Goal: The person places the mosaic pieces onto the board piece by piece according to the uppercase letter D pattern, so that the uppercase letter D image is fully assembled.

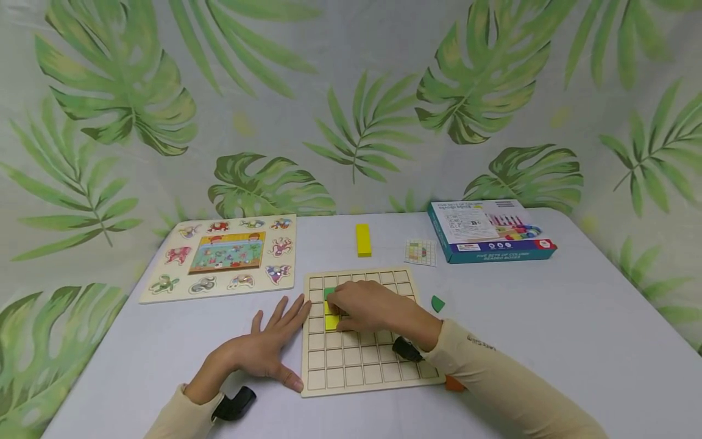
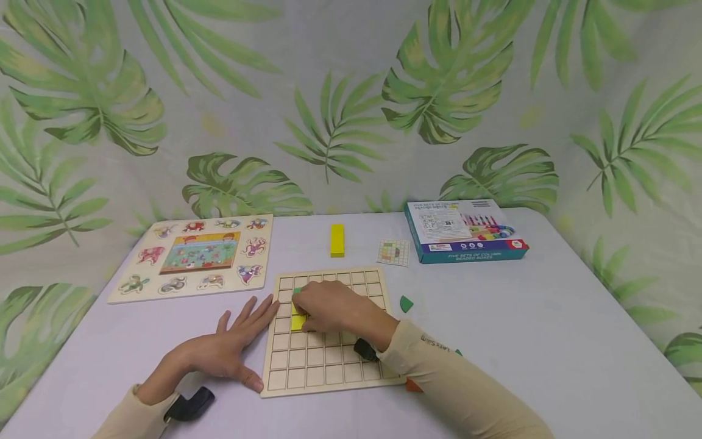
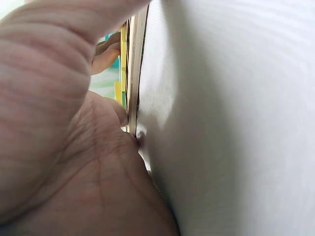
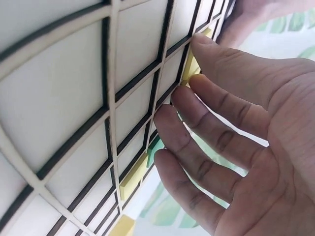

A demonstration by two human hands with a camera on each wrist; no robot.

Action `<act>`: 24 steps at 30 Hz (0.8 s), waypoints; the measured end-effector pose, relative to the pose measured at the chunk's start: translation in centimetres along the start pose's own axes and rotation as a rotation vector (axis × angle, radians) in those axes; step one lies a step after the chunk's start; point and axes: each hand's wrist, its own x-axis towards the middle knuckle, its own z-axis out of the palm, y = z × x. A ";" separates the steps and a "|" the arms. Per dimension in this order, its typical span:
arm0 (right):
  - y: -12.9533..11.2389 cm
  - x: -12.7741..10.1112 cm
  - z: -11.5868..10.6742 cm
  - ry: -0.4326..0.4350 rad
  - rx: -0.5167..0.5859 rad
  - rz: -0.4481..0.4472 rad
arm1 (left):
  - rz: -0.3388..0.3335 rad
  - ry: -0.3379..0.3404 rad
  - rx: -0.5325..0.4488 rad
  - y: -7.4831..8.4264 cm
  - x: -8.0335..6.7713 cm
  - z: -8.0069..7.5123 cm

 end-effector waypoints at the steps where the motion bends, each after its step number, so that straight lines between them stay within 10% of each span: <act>1: 0.0 0.0 0.0 0.002 0.005 0.000 | -0.002 0.001 0.002 0.0 0.0 0.0; 24: 0.9 -1.1 0.2 0.041 0.079 -0.004 | -0.007 -0.007 -0.023 -0.4 -0.1 0.2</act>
